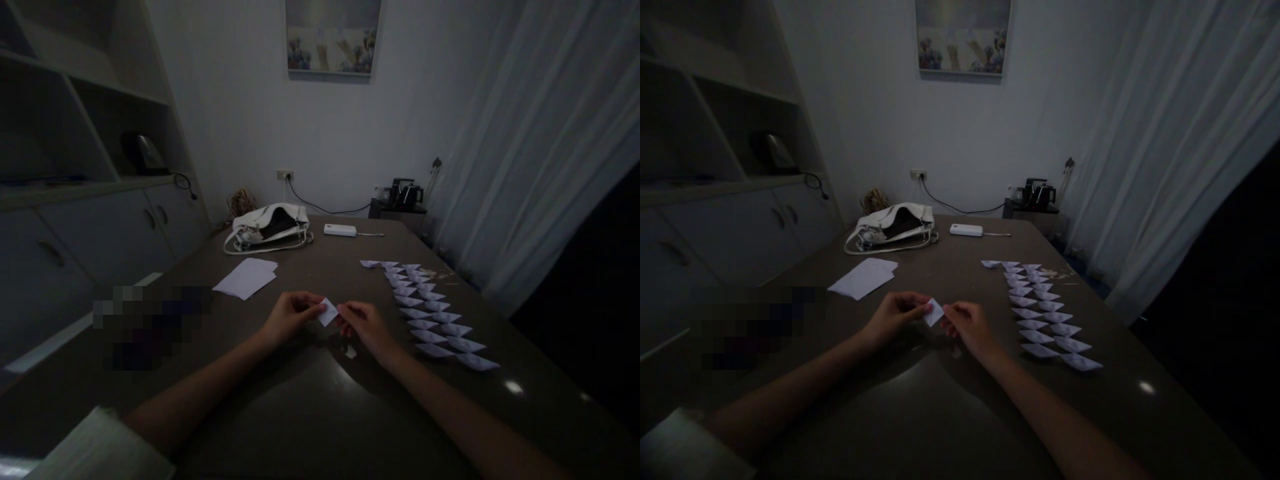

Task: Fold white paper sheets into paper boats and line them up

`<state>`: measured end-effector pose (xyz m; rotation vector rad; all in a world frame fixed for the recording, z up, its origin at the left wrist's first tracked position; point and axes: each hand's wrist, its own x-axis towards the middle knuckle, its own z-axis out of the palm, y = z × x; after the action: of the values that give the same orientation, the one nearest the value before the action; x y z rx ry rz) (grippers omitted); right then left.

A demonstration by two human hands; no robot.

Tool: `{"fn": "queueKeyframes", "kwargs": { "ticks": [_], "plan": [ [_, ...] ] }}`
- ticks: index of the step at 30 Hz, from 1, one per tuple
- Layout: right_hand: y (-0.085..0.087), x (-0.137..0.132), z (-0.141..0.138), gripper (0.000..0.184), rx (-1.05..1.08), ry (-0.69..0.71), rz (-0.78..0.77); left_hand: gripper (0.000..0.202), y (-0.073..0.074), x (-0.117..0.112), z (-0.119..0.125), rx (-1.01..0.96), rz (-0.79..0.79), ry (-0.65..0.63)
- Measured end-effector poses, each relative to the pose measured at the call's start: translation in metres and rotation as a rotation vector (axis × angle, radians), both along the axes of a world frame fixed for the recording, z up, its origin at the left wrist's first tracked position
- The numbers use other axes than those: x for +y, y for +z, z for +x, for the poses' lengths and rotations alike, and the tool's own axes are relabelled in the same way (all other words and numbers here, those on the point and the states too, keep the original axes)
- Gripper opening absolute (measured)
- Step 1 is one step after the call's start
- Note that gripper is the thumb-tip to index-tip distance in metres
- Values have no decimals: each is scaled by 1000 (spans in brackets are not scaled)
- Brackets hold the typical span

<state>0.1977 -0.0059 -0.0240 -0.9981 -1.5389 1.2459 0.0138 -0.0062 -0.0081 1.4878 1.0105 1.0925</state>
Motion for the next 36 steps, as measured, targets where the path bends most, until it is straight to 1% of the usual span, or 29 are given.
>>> {"fn": "queueKeyframes", "kwargs": {
  "ticks": [3,7,11,14,18,22,28,36],
  "plan": [
    [0,-1,-1,34,-16,19,10,32,-2,0,0,27,14,-21],
    [1,-2,-1,30,-47,13,75,31,-2,0,1,47,1,-25],
    [2,-3,-1,26,-79,2,142,30,0,0,1,43,-22,-19],
    [3,-4,-2,26,-100,-16,159,31,1,-1,1,21,-41,-16],
    [5,-6,-1,28,-117,-30,148,29,4,-1,1,14,-55,13],
    [7,-7,1,23,-130,-61,137,27,5,-1,1,7,-66,54],
    [7,-7,0,21,-116,-59,114,26,6,-4,2,29,-52,19],
    [4,-4,1,22,-97,-44,104,30,8,-4,2,27,-72,30]
  ]
}}
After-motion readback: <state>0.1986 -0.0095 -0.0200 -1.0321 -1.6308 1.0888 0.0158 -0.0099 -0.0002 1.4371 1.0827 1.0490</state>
